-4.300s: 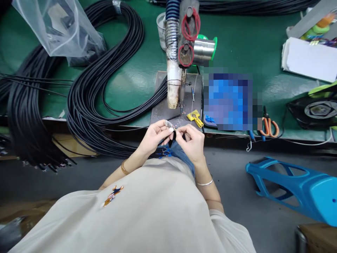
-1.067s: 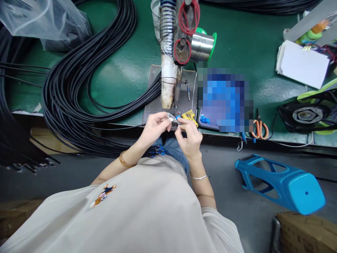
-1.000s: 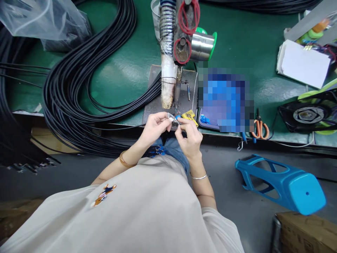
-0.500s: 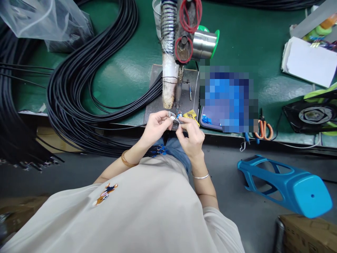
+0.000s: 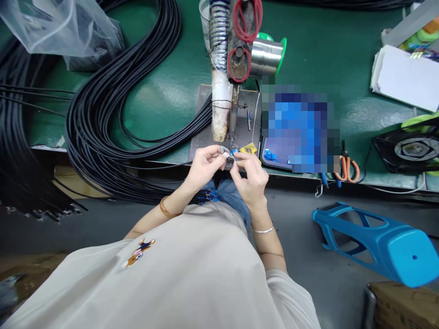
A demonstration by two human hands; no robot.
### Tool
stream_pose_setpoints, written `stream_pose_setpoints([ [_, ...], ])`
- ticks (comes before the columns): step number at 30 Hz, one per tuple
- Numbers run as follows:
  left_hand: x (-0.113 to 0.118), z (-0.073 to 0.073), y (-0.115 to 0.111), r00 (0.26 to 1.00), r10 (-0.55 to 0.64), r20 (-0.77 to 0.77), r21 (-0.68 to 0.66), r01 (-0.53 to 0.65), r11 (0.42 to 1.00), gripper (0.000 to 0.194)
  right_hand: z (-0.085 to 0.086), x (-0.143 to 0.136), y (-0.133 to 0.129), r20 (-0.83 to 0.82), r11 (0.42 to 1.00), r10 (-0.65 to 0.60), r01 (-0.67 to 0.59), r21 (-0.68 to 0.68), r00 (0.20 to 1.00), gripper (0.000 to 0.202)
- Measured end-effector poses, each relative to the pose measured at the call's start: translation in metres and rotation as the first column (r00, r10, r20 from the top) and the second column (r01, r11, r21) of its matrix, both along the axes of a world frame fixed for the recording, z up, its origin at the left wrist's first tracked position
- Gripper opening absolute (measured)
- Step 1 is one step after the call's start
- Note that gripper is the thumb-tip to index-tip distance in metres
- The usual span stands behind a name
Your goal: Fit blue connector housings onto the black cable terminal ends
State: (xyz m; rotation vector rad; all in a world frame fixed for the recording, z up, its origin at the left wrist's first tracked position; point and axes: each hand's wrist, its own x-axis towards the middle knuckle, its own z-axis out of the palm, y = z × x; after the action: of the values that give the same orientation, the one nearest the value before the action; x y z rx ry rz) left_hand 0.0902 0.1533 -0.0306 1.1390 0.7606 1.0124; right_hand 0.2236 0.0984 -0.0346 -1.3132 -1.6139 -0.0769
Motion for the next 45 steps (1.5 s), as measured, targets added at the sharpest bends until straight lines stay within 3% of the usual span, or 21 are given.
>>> stream_pose_setpoints([
  [10,0.001,0.003,-0.001,1.0,0.022,-0.018,0.022,-0.022,1.0,0.015,0.005,-0.002,-0.001,0.007,1.0,-0.005,0.005,-0.005,1.0,0.02],
  [17,-0.005,0.001,-0.002,0.994,-0.03,-0.101,-0.021,0.028,0.999,0.014,0.002,-0.003,-0.005,0.007,1.0,0.003,-0.002,-0.024,1.0,0.019],
  [20,-0.007,0.003,-0.003,0.993,-0.056,-0.103,-0.074,0.049,0.996,0.011,0.002,-0.004,-0.008,-0.124,0.996,-0.023,0.013,-0.083,0.992,0.014],
  [24,-0.01,0.006,-0.005,0.994,-0.101,-0.044,-0.14,0.094,0.986,0.012,0.004,-0.004,-0.013,-0.398,0.965,-0.028,-0.079,-0.248,0.917,0.006],
  [26,-0.011,0.008,-0.007,0.992,-0.127,-0.021,-0.139,0.123,0.983,0.012,0.005,-0.004,-0.016,-0.428,0.959,-0.02,-0.103,-0.263,0.903,0.005],
  [34,-0.013,0.002,-0.009,0.991,-0.124,-0.056,-0.093,0.118,0.989,0.015,0.003,-0.005,-0.018,-0.228,0.987,-0.018,-0.02,-0.161,0.974,0.006],
  [39,-0.011,-0.004,-0.009,0.984,-0.09,-0.153,-0.001,0.091,0.996,0.018,0.001,-0.007,-0.013,-0.159,0.981,-0.059,0.028,-0.193,0.985,0.005],
  [45,-0.007,-0.005,-0.005,0.987,-0.047,-0.156,0.077,0.06,0.995,0.016,0.002,-0.009,-0.009,-0.102,0.984,-0.088,0.07,-0.163,0.991,0.004],
])
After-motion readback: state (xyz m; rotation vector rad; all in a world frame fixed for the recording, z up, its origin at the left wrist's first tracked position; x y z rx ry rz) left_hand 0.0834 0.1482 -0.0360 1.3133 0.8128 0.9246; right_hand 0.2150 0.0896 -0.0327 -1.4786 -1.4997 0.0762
